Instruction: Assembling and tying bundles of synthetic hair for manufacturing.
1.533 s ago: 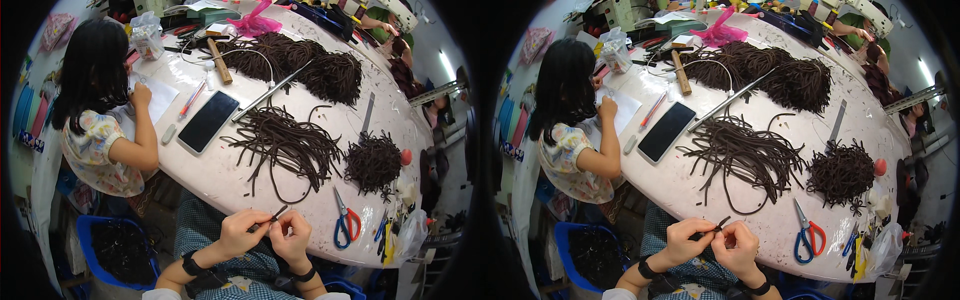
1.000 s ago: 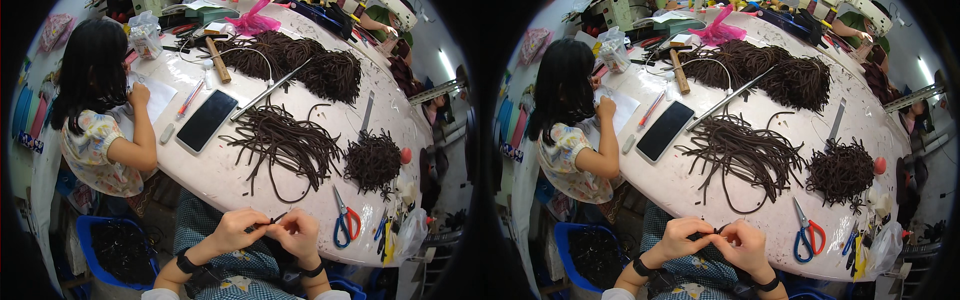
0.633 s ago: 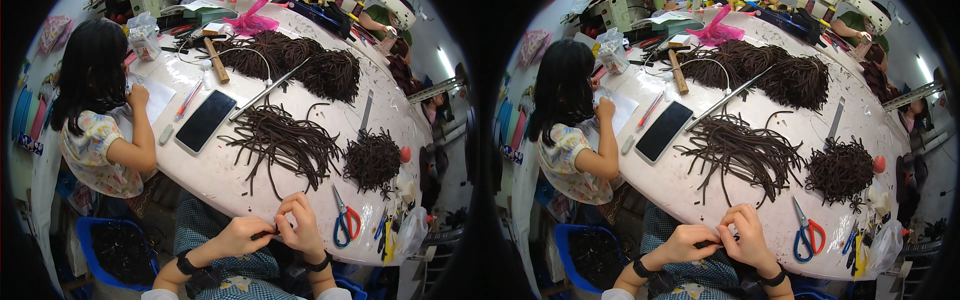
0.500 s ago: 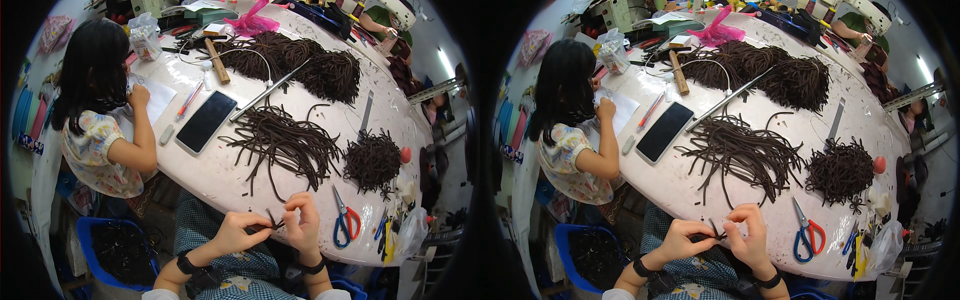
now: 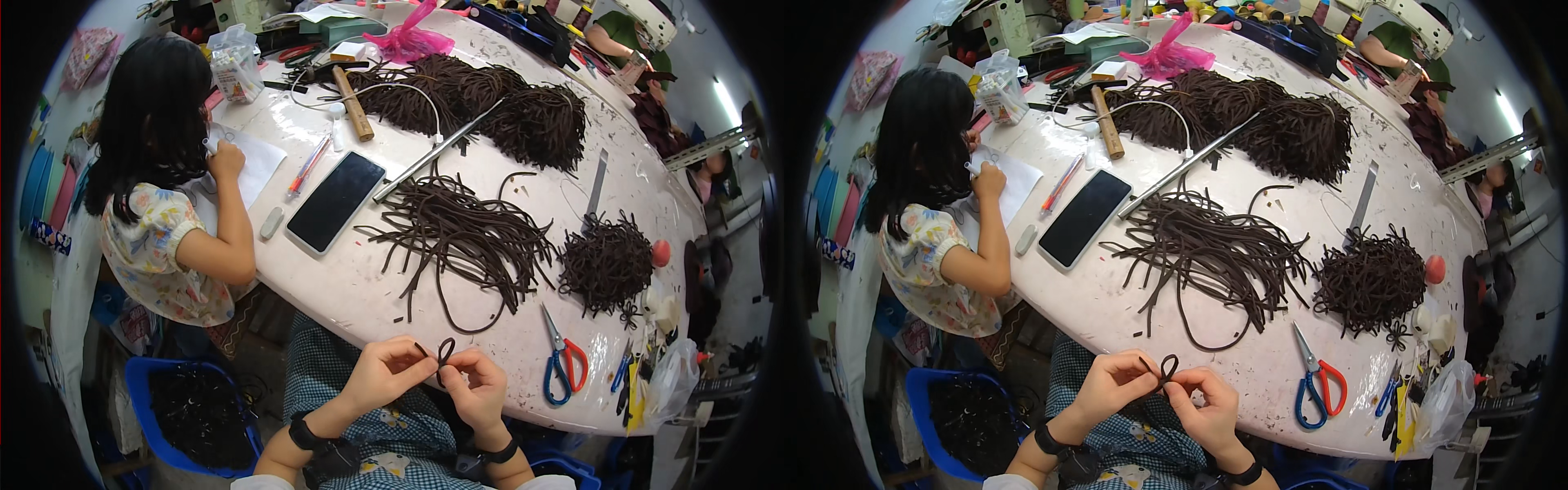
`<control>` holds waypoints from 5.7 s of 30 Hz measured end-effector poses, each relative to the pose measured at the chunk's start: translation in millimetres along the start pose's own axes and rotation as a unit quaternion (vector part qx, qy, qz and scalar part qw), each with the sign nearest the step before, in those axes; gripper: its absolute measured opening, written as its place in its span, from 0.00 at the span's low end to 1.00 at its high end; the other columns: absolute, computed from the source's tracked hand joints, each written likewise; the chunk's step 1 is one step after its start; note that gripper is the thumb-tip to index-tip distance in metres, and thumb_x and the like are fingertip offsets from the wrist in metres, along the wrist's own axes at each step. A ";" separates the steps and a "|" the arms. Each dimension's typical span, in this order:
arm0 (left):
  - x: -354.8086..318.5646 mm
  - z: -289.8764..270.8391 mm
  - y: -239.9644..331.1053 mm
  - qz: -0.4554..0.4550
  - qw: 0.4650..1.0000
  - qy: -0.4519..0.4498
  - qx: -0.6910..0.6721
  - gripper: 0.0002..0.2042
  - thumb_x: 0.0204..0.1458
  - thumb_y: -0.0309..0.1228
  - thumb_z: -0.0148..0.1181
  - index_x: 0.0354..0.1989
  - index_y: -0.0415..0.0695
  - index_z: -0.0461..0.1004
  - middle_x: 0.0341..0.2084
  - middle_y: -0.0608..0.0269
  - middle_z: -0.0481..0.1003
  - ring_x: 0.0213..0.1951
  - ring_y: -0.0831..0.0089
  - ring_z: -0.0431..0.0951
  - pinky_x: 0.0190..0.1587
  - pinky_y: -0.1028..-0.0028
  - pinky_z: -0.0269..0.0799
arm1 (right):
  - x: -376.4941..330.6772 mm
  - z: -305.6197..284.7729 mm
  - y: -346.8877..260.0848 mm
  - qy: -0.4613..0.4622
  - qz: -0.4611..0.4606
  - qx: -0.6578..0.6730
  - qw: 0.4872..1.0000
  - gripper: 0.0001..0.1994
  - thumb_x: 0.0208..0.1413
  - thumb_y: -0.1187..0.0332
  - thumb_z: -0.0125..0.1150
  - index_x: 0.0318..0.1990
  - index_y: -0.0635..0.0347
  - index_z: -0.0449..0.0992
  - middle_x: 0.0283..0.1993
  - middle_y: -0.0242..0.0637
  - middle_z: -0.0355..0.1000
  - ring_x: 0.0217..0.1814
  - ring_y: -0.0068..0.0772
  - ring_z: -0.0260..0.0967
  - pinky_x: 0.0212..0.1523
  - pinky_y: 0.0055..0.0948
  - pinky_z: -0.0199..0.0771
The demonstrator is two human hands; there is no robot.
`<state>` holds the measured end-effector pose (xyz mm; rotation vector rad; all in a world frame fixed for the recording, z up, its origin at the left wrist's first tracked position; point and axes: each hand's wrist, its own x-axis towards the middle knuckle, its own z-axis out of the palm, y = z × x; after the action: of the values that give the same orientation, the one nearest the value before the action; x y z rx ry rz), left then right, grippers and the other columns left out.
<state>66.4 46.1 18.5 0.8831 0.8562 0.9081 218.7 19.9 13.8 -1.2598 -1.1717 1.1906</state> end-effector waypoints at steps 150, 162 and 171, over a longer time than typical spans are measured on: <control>-0.2 12.8 -3.2 0.022 0.994 -0.028 0.100 0.08 0.41 0.22 0.61 0.31 0.32 0.72 0.22 0.60 0.75 0.24 0.80 0.74 0.28 0.83 0.71 | -3.1 -24.8 0.1 -0.175 0.112 0.103 0.973 0.03 0.48 0.80 0.45 0.25 0.69 0.61 0.23 0.38 0.66 0.24 0.22 0.67 0.25 0.21 0.73; 2.9 7.6 -9.6 -0.039 0.994 -0.045 0.094 0.08 0.39 0.22 0.63 0.28 0.35 0.72 0.24 0.61 0.74 0.27 0.82 0.73 0.32 0.83 0.70 | 3.8 -40.7 -14.3 -0.200 0.148 0.005 0.968 0.06 0.51 0.73 0.49 0.32 0.68 0.66 0.23 0.36 0.69 0.21 0.21 0.65 0.24 0.18 0.67; 3.5 11.4 -11.3 0.054 0.985 -0.075 0.145 0.14 0.38 0.26 0.64 0.35 0.38 0.71 0.22 0.65 0.73 0.23 0.83 0.71 0.27 0.84 0.67 | 16.8 -79.1 -21.2 0.187 -0.081 0.153 0.967 0.18 0.55 0.61 0.41 0.44 0.70 0.66 0.27 0.37 0.67 0.14 0.17 0.58 0.14 0.11 0.58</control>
<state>81.0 42.5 11.9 1.2437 0.8281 0.8098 298.3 33.7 35.5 -1.0706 -0.7637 0.9210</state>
